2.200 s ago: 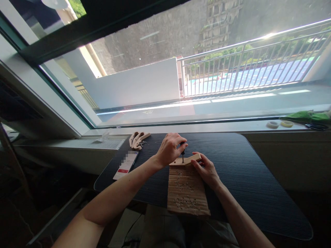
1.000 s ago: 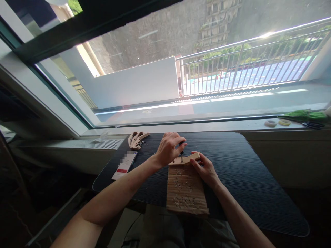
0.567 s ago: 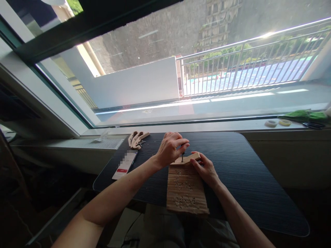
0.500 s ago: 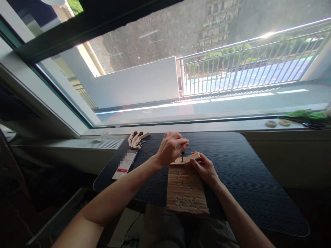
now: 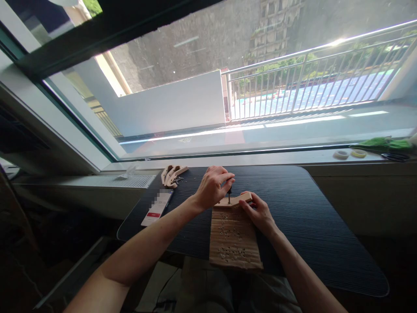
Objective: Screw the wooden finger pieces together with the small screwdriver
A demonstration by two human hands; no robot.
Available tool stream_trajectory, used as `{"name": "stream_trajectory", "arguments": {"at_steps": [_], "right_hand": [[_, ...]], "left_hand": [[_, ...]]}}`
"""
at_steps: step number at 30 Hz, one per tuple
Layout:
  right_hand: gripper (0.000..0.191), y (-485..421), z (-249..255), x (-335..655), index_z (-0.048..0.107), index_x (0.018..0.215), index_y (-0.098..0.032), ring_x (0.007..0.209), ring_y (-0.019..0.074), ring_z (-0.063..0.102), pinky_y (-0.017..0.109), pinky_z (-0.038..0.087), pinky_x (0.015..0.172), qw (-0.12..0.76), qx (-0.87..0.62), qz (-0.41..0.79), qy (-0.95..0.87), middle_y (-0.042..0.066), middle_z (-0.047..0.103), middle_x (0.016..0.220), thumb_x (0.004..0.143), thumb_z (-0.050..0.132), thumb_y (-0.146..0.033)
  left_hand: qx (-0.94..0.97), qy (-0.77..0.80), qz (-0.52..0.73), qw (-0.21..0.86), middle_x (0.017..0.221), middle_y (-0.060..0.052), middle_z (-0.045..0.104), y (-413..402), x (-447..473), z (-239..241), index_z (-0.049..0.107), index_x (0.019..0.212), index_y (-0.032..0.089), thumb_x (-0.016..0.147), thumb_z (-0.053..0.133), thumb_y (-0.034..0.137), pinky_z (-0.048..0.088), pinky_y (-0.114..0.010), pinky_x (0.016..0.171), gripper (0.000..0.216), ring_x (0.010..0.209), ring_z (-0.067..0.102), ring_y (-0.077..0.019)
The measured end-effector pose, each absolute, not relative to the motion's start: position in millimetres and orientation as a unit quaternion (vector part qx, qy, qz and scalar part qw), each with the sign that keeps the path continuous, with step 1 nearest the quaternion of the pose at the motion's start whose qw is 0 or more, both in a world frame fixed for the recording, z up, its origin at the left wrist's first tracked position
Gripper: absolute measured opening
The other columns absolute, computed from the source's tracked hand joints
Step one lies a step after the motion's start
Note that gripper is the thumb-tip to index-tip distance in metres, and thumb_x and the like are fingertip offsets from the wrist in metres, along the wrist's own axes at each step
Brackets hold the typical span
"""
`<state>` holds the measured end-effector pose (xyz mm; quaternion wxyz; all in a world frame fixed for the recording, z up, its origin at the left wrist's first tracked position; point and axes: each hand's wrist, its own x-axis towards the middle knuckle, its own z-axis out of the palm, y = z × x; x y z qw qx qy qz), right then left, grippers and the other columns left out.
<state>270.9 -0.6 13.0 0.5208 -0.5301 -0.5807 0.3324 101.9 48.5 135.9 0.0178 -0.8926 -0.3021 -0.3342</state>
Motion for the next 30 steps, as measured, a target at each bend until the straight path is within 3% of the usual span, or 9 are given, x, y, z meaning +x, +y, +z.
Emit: {"name": "stream_trajectory", "arguments": {"at_steps": [6,12,16,25,30], "right_hand": [[0.041,-0.4,11.5,271.5,0.06,0.104,-0.017,0.066,0.0154,0.057,0.027,0.048,0.06,0.519,-0.533,0.334,-0.579,0.005,0.066,0.087,0.079,0.056,-0.05],[0.04,0.3,10.1,271.8,0.06,0.105,-0.017,0.068,0.0153,0.057,0.028,0.048,0.063,0.519,-0.528,0.339,-0.58,0.005,0.065,0.09,0.08,0.056,-0.049],[0.038,-0.4,11.3,271.4,0.059,0.103,-0.017,0.07,0.0158,0.057,0.028,0.048,0.065,0.523,-0.523,0.338,-0.582,0.004,0.065,0.09,0.08,0.055,-0.047],[0.038,2.3,7.2,271.9,0.059,0.105,-0.017,0.075,0.0168,0.058,0.028,0.048,0.067,0.531,-0.511,0.336,-0.587,0.005,0.065,0.09,0.081,0.056,-0.046],[0.038,1.9,7.7,272.0,0.059,0.105,-0.016,0.073,0.0158,0.057,0.028,0.047,0.066,0.526,-0.515,0.339,-0.586,0.004,0.064,0.09,0.081,0.056,-0.046]], "left_hand": [[-0.898,-0.29,-0.329,0.013,0.087,-0.005,0.064,46.4,101.6,135.9,0.067,0.099,0.018,0.088,0.051,0.024,0.043,-0.034,0.086,0.02,0.085,0.057,-0.0167],[-0.898,-0.312,-0.309,0.022,0.083,-0.003,0.062,46.7,101.1,135.3,0.067,0.098,0.021,0.085,0.057,0.039,0.041,-0.035,0.086,0.024,0.083,0.057,-0.0173],[-0.897,-0.315,-0.311,0.017,0.081,-0.002,0.064,48.4,101.5,133.9,0.066,0.093,0.02,0.087,0.054,0.032,0.04,-0.034,0.085,0.018,0.079,0.057,-0.0157],[-0.91,-0.301,-0.284,0.029,0.088,-0.005,0.062,47.3,102.4,133.7,0.064,0.107,0.017,0.09,0.047,0.024,0.04,-0.035,0.086,0.025,0.084,0.055,-0.0168],[-0.903,-0.312,-0.292,0.04,0.085,-0.004,0.058,45.6,102.9,133.4,0.067,0.104,0.022,0.089,0.049,0.029,0.04,-0.035,0.086,0.024,0.084,0.053,-0.0168]]}}
